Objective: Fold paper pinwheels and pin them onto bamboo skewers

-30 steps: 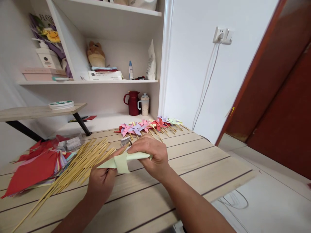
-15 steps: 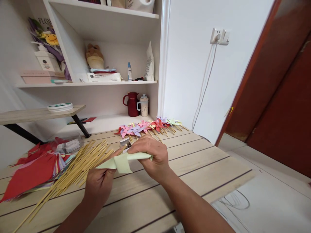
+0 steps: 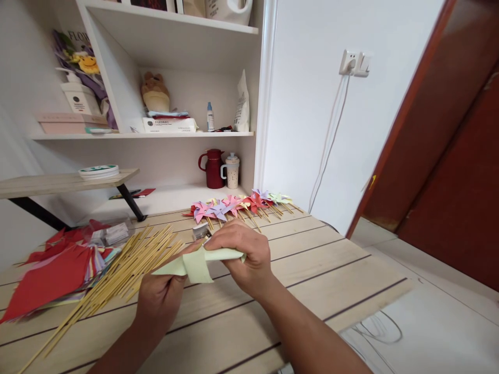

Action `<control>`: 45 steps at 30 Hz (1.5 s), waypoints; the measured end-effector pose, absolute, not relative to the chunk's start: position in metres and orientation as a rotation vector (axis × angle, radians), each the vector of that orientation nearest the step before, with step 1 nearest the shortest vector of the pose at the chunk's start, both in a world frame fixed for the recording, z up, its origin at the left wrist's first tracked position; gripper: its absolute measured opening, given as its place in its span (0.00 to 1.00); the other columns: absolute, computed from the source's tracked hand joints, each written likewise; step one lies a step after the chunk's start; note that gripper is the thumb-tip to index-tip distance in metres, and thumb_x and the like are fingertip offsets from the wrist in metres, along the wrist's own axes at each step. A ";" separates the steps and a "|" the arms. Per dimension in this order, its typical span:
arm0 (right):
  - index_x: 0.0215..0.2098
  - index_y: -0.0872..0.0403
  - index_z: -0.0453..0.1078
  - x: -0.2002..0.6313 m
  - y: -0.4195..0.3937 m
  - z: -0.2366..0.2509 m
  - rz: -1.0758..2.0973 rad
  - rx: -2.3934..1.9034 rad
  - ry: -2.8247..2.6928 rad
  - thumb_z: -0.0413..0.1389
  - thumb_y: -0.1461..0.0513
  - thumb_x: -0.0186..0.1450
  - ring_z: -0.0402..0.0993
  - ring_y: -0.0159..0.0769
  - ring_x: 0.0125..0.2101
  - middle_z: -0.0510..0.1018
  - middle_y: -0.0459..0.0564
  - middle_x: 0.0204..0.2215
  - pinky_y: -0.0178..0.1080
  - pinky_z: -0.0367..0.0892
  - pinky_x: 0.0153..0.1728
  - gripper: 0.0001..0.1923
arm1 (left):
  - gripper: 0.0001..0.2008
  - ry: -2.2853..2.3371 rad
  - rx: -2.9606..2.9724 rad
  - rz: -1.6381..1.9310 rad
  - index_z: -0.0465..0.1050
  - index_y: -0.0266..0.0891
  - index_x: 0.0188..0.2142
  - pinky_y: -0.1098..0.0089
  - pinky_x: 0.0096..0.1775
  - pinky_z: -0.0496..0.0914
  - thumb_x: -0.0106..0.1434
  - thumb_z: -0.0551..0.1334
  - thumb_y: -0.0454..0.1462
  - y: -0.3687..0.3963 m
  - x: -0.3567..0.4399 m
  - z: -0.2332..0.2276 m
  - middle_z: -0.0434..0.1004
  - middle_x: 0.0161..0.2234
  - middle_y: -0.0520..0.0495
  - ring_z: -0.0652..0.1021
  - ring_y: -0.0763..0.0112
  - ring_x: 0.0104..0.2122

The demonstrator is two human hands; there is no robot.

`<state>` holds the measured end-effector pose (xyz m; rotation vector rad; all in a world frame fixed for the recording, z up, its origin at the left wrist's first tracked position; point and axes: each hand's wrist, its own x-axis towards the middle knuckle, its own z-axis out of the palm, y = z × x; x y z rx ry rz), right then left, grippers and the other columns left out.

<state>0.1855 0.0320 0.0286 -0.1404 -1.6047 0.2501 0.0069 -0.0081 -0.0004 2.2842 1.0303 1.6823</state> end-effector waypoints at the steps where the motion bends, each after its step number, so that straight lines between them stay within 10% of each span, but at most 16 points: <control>1: 0.39 0.47 0.80 0.186 0.032 0.028 0.255 -0.136 -1.610 0.59 0.66 0.67 0.79 0.40 0.30 0.84 0.50 0.29 0.45 0.74 0.33 0.09 | 0.19 1.030 2.286 1.688 0.83 0.40 0.49 0.63 0.48 0.79 0.69 0.53 0.33 -0.009 0.007 0.000 0.86 0.44 0.42 0.84 0.58 0.44; 45: 0.41 0.48 0.80 0.189 0.034 0.022 0.301 -0.137 -1.619 0.58 0.66 0.69 0.78 0.39 0.32 0.83 0.50 0.30 0.46 0.73 0.36 0.09 | 0.22 0.984 2.369 1.747 0.77 0.39 0.58 0.71 0.37 0.77 0.69 0.54 0.29 -0.009 0.005 -0.003 0.86 0.42 0.43 0.85 0.66 0.35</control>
